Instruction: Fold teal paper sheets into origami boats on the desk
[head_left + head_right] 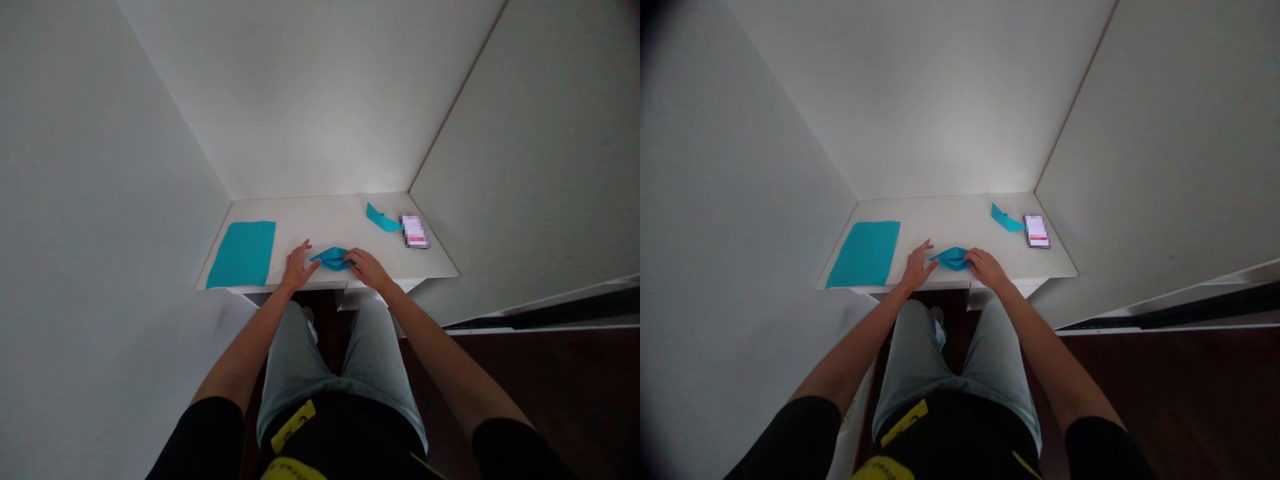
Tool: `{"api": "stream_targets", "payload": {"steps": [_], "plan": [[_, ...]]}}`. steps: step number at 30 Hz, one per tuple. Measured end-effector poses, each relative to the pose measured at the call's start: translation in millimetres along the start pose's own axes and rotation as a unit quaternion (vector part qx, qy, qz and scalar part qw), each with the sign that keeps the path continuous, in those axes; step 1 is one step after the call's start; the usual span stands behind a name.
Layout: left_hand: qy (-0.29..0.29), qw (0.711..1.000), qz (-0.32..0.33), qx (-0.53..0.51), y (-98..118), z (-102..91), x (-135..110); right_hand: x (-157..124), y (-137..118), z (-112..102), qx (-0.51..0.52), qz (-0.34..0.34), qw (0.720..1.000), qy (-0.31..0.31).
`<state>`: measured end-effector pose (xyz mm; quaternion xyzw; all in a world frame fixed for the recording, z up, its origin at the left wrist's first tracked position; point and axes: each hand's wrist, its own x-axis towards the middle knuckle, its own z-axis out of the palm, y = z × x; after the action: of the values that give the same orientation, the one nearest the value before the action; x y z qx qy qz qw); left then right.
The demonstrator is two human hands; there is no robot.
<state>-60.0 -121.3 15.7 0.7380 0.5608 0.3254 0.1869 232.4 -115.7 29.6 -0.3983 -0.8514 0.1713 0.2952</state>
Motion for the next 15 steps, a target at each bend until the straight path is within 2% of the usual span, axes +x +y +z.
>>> {"api": "stream_targets", "payload": {"steps": [3,6,11,15], "plan": [[0.008,1.0,-0.013,-0.011,0,-3.0,4,3,2,4,0.031,0.004,0.999,0.01],[-0.016,1.0,-0.003,-0.009,1,-4.9,6,4,7,13,0.048,0.042,0.997,0.053],[-0.014,1.0,-0.005,-0.004,-1,-2.0,7,4,19,28,0.024,0.079,0.991,0.11],[-0.011,1.0,-0.01,0.002,-3,-0.1,7,4,26,33,0.028,0.125,0.979,0.157]]}}
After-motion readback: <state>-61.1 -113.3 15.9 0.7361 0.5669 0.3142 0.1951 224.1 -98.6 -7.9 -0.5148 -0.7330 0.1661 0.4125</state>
